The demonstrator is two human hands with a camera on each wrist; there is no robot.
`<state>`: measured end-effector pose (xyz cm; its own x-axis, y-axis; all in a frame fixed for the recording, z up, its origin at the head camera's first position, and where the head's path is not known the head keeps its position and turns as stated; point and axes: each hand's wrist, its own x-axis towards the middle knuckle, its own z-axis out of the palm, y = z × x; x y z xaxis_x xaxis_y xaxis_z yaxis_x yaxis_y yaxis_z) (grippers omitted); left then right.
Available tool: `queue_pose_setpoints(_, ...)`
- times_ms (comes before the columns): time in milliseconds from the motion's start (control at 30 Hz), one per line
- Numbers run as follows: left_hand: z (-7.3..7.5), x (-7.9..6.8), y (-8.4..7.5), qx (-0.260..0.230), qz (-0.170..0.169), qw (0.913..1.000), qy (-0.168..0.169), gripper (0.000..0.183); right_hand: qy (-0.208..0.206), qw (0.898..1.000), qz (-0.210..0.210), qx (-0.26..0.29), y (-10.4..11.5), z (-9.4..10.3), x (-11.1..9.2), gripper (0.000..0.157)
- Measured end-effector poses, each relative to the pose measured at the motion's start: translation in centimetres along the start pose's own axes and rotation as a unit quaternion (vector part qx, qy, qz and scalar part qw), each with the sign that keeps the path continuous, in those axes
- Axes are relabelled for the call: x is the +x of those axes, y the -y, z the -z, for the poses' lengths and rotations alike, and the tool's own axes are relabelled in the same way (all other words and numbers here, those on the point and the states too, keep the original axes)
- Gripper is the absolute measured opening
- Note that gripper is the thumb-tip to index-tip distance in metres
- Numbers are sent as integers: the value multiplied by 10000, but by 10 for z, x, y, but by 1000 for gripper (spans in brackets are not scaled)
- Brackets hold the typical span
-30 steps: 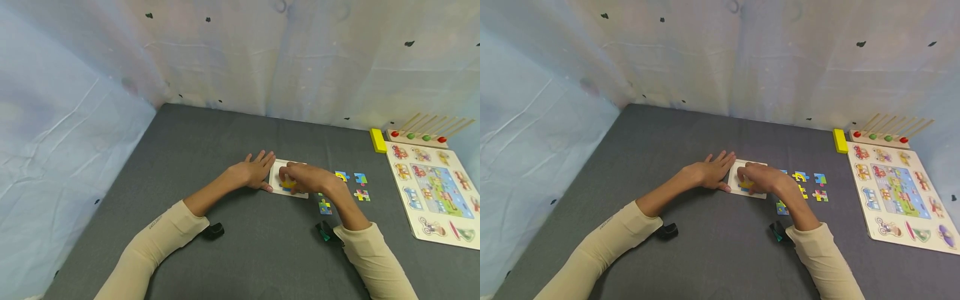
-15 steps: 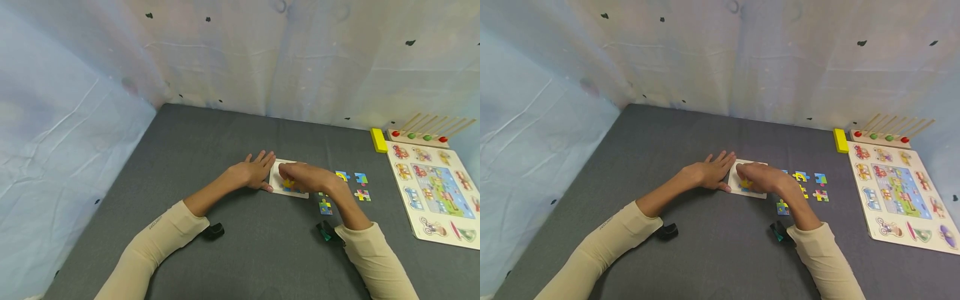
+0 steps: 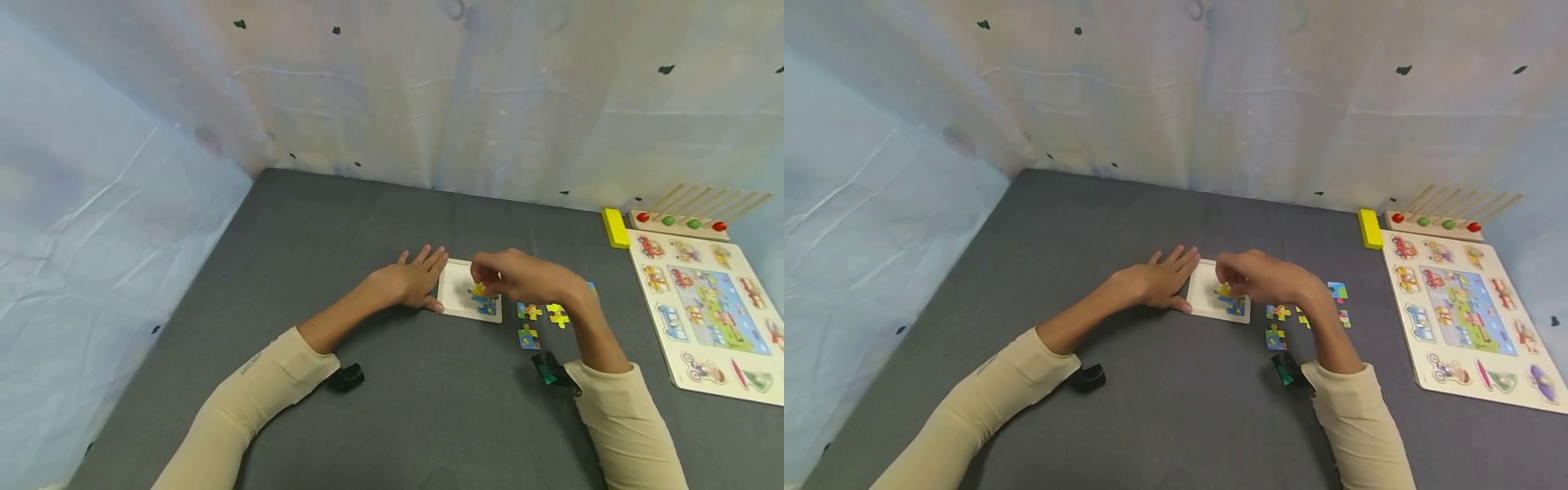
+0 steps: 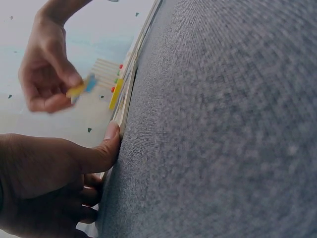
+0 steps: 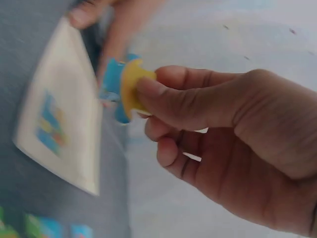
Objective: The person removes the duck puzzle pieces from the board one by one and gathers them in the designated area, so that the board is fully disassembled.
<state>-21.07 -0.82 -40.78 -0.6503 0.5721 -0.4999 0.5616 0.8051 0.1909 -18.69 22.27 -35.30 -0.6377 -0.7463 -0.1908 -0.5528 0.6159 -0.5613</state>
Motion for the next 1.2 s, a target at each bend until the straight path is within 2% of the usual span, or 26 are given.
queue_pose_setpoints(167,0,-1,2,-28,-83,10000,-7,107,-13,9982,-586,-109,-1,21,-31,11)
queue_pose_setpoints(300,-1,0,1,-86,-115,9999,-11,107,334,9920,-1218,32,-8,34,-56,12)
queue_pose_setpoints(433,-2,-1,1,-109,-88,9999,-24,106,879,9784,-1858,216,-21,35,-71,14)
queue_pose_setpoints(600,-1,-1,3,-58,-134,9999,-36,107,1432,9592,-2393,457,-42,26,-71,11)
queue_pose_setpoints(767,0,0,3,-30,-185,9998,-13,107,1619,9484,-2692,430,-55,20,-68,8)
queue_pose_setpoints(933,0,0,2,-6,-150,9999,-33,107,1676,9430,-2852,364,-57,20,-67,7)
queue_pose_setpoints(1100,0,-1,2,-14,-153,9999,-8,106,1733,9368,-3021,337,-53,22,-69,13)
queue_pose_setpoints(1200,0,-1,2,8,-151,9999,-23,106,1687,9365,-3049,394,-51,22,-69,15)
